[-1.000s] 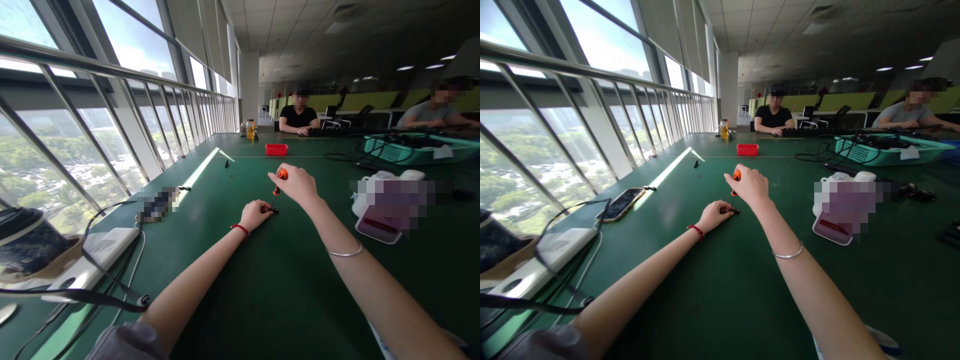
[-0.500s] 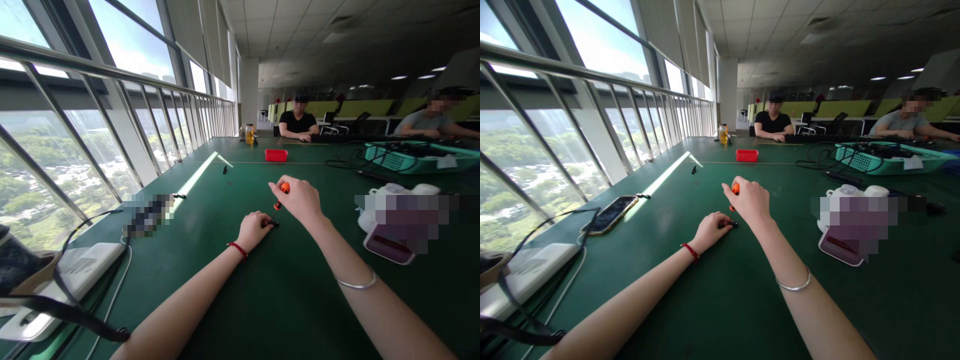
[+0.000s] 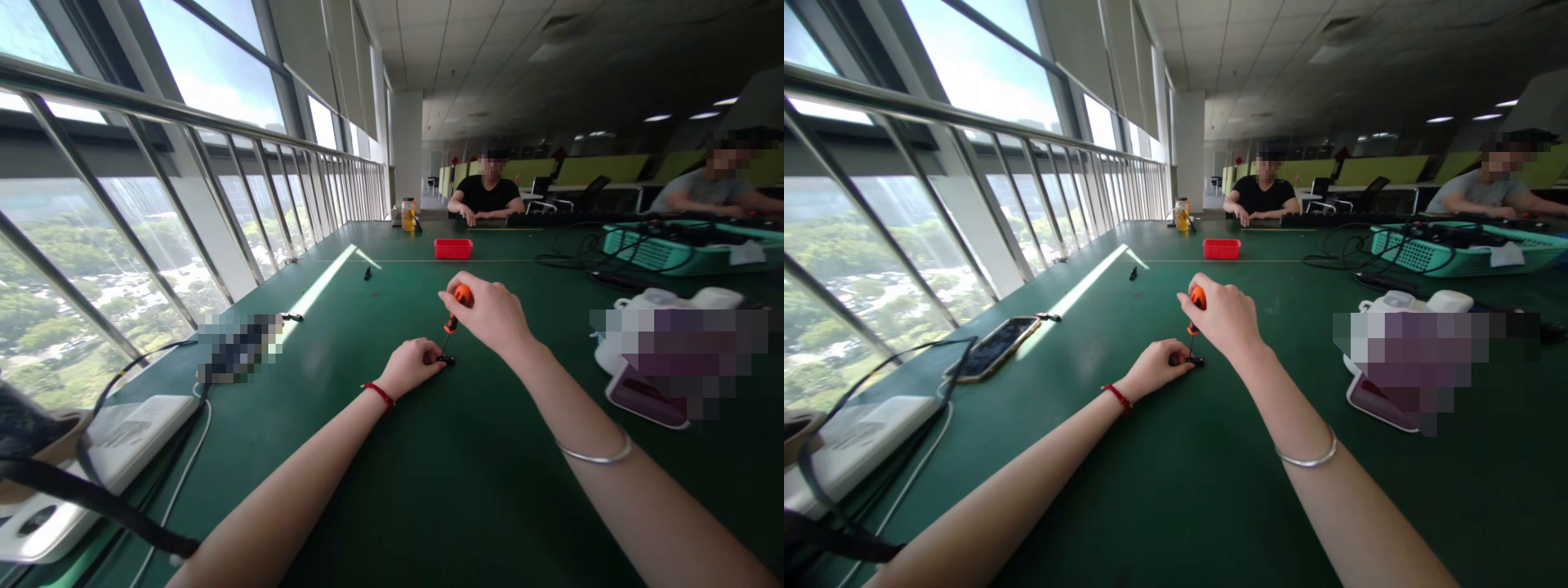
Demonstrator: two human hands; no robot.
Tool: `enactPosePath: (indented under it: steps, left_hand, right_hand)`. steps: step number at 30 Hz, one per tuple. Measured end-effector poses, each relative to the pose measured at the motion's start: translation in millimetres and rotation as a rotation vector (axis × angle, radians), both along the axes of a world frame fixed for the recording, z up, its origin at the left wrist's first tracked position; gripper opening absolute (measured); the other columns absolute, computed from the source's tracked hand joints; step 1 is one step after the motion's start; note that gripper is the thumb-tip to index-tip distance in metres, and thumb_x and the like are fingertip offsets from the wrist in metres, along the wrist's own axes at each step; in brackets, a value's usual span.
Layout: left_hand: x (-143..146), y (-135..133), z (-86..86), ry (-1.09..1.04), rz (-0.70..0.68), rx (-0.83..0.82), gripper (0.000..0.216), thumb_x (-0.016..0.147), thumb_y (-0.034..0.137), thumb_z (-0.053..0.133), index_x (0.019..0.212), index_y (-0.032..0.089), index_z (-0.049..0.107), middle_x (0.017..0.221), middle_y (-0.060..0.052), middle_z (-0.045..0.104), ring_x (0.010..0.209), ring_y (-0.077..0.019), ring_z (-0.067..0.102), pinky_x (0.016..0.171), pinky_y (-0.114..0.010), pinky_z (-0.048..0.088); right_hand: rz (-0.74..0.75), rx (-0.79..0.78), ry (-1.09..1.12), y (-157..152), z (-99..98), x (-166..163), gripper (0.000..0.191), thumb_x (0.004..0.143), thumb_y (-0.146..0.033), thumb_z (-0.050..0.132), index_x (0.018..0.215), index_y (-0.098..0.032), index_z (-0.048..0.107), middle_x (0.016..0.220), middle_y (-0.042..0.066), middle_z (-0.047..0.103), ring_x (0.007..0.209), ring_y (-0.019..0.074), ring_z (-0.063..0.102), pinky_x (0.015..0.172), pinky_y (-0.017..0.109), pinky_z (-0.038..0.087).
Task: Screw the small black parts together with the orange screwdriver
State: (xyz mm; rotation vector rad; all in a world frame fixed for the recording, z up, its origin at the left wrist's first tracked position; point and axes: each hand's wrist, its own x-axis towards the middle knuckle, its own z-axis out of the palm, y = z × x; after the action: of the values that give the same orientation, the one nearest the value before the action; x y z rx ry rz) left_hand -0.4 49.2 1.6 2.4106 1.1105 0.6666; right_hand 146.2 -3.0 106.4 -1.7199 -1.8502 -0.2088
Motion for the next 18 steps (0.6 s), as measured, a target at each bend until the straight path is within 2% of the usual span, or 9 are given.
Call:
enactPosePath:
  steps: [1,3,5,8,10,12,14,18]
  left_hand:
    - [-0.5,0.4,-0.1,0.005,-0.009,0.01,0.015,0.073,0.027,0.061,0.083,0.017,0.066,0.077,-0.001,0.064,0.067,-0.0124,0.056,0.058,-0.021,0.042]
    - [-1.4,0.9,-0.2,0.005,-0.029,0.024,0.015,0.073,0.028,0.06,0.083,0.018,0.065,0.078,-0.001,0.064,0.068,-0.0122,0.056,0.058,-0.021,0.042]
    - [-1.7,0.8,-0.1,-0.006,-0.035,0.025,0.014,0.073,0.027,0.059,0.082,0.018,0.065,0.078,0.0,0.064,0.068,-0.012,0.056,0.058,-0.021,0.042]
    - [-1.1,0.0,-0.1,-0.016,-0.03,0.014,0.013,0.071,0.024,0.059,0.081,0.018,0.063,0.077,0.0,0.063,0.068,-0.012,0.056,0.058,-0.021,0.042]
    - [-0.5,-0.7,0.0,-0.012,-0.026,0.013,0.013,0.071,0.024,0.058,0.082,0.018,0.063,0.077,0.001,0.063,0.069,-0.0121,0.056,0.059,-0.021,0.042]
    - [-0.1,-1.3,0.2,-0.003,-0.022,0.009,0.013,0.071,0.024,0.058,0.082,0.019,0.063,0.077,0.001,0.063,0.069,-0.0123,0.056,0.06,-0.021,0.042]
    - [0.0,-1.6,0.3,0.003,-0.018,0.006,0.013,0.071,0.024,0.057,0.082,0.019,0.063,0.077,0.001,0.062,0.07,-0.0125,0.056,0.06,-0.021,0.042]
    - [-0.1,-1.5,0.2,0.001,-0.029,0.024,0.012,0.071,0.023,0.057,0.082,0.019,0.062,0.076,0.001,0.062,0.071,-0.0126,0.056,0.061,-0.021,0.042]
  right_hand:
    - [-0.001,-0.006,0.006,-0.3,0.7,0.2,0.02,0.083,-0.042,0.043,0.09,-0.025,0.053,0.066,-0.001,0.06,0.06,0.0169,0.054,0.049,0.024,0.028]
    - [-0.004,-0.022,0.018,-1.1,2.3,0.0,0.023,0.078,-0.035,0.048,0.098,-0.025,0.051,0.071,-0.001,0.062,0.06,0.0164,0.054,0.049,0.024,0.028]
    - [0.002,-0.04,0.025,-1.5,3.1,-0.4,0.025,0.078,-0.037,0.048,0.099,-0.025,0.05,0.071,-0.001,0.061,0.059,0.0162,0.054,0.048,0.024,0.028]
    - [0.004,-0.028,0.011,-0.8,2.4,-0.5,0.029,0.084,-0.05,0.04,0.086,-0.025,0.055,0.063,-0.001,0.059,0.059,0.0167,0.053,0.049,0.024,0.028]
    - [0.002,-0.011,-0.007,-0.1,1.6,-0.6,0.032,0.085,-0.051,0.037,0.083,-0.026,0.057,0.061,0.0,0.058,0.059,0.0169,0.053,0.049,0.024,0.027]
    - [-0.009,-0.006,-0.01,0.1,1.4,-1.1,0.025,0.084,-0.044,0.041,0.091,-0.027,0.056,0.064,0.0,0.059,0.059,0.017,0.053,0.049,0.024,0.027]
    - [-0.015,-0.014,0.001,-0.2,1.7,-1.6,0.026,0.079,-0.037,0.046,0.102,-0.026,0.052,0.068,-0.001,0.06,0.059,0.0169,0.053,0.049,0.024,0.028]
    - [0.004,-0.045,0.026,-0.5,2.5,-1.8,0.027,0.081,-0.044,0.043,0.098,-0.025,0.05,0.07,0.0,0.061,0.059,0.017,0.054,0.049,0.024,0.029]
